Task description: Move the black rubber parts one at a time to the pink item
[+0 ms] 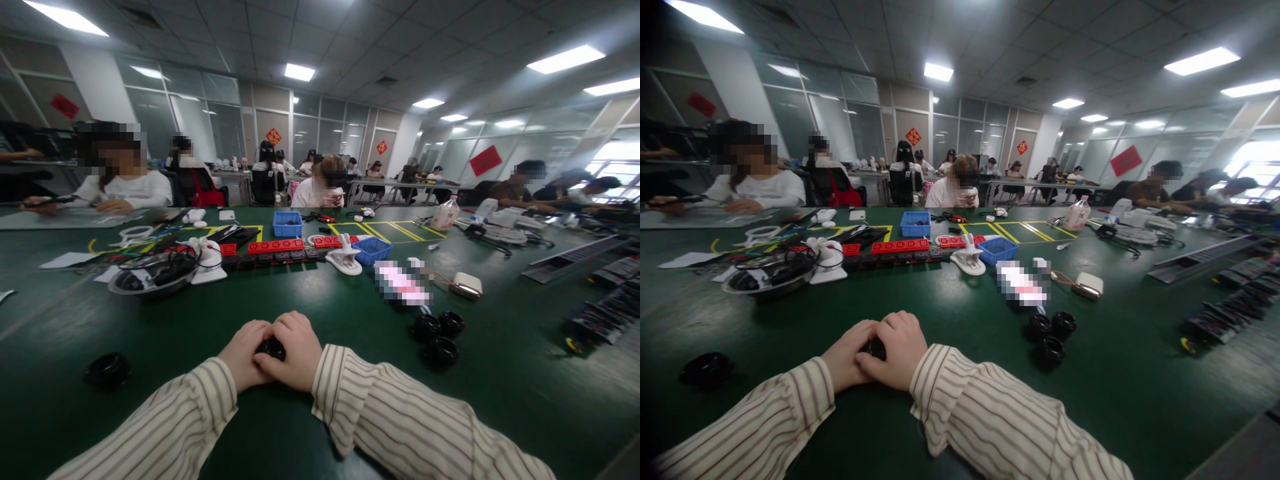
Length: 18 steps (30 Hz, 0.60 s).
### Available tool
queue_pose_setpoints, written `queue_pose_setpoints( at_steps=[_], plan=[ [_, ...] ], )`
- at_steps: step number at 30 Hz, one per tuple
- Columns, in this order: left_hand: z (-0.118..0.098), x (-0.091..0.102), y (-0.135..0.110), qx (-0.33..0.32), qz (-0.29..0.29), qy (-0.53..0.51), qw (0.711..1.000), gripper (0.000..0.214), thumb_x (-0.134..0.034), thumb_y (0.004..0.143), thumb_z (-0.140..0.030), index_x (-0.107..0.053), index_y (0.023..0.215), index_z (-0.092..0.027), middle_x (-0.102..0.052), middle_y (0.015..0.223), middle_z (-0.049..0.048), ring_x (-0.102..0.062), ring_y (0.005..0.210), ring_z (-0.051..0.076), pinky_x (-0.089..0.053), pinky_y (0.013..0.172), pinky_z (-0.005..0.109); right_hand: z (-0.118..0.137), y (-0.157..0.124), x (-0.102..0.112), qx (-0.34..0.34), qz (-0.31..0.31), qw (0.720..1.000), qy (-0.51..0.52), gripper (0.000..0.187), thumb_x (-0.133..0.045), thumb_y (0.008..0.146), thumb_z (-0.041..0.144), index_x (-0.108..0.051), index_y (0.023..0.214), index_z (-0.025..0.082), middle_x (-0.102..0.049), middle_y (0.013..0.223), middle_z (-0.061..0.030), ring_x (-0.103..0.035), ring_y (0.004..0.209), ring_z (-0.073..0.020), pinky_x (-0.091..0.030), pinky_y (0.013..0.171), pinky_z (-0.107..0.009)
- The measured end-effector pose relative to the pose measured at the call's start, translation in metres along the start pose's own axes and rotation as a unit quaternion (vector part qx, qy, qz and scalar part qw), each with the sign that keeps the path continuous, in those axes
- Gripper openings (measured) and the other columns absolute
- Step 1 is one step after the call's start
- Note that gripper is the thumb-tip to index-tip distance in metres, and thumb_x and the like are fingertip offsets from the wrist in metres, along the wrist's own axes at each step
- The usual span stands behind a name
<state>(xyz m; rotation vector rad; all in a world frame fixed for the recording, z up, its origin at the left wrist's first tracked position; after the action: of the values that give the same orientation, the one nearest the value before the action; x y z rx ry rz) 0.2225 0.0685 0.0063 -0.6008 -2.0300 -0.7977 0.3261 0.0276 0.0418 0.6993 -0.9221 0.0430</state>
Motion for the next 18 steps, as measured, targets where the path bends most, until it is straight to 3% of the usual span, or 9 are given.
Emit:
queue_pose_setpoints(
  at_steps=[6, 10, 14, 18],
  plan=[
    [0.000, 0.000, 0.000, -0.016, 0.016, -0.033, 0.999, 0.037, -0.062, 0.054, -0.023, -0.058, 0.090, -0.016, -0.059, 0.096, 0.0068, -0.054, 0.094, 0.025, -0.044, 0.089, 0.040, 0.009, -0.001, 0.000, 0.106, -0.003, 0.992, 0.064, 0.011, -0.053, 0.063, 0.016, -0.057, 0.073, 0.019, -0.062, 0.079, -0.0016, -0.050, 0.083, -0.0176, -0.037, 0.082, -0.033],
    [0.003, -0.006, -0.002, -0.036, 0.033, -0.033, 0.998, 0.041, -0.062, 0.053, -0.022, -0.059, 0.094, -0.017, -0.060, 0.102, 0.0063, -0.055, 0.099, 0.027, -0.044, 0.092, 0.040, 0.015, -0.004, 0.003, 0.163, 0.009, 0.981, 0.103, 0.012, -0.046, 0.062, 0.014, -0.054, 0.067, 0.021, -0.065, 0.076, 0.0005, -0.053, 0.085, -0.0177, -0.036, 0.087, -0.034],
    [0.008, -0.006, -0.004, -0.029, -0.003, -0.046, 0.999, 0.061, -0.067, 0.052, -0.027, -0.053, 0.110, -0.016, -0.056, 0.114, 0.0091, -0.051, 0.108, 0.029, -0.039, 0.099, 0.043, 0.014, -0.003, 0.007, 0.135, -0.012, 0.986, 0.101, 0.017, -0.051, 0.067, 0.021, -0.056, 0.083, 0.020, -0.064, 0.089, -0.0031, -0.052, 0.091, -0.0188, -0.036, 0.089, -0.035],
    [0.007, -0.002, -0.003, -0.013, -0.023, -0.035, 0.999, 0.063, -0.072, 0.050, -0.038, -0.053, 0.106, -0.015, -0.058, 0.104, 0.0091, -0.054, 0.098, 0.028, -0.044, 0.090, 0.043, 0.003, -0.002, 0.005, 0.046, -0.034, 0.997, 0.054, 0.036, -0.062, 0.070, 0.041, -0.055, 0.095, 0.017, -0.059, 0.096, -0.0070, -0.050, 0.092, -0.0207, -0.038, 0.085, -0.036]
  ],
)
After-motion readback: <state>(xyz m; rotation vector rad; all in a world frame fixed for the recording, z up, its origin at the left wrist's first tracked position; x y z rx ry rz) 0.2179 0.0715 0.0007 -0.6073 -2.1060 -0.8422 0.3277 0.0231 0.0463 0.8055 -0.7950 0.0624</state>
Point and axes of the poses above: each hand's wrist, its own y-axis towards the middle knuckle, its own x-axis out of the back of the hand, z = x × y, the point moved 5 cm from there along y, towards the middle knuckle
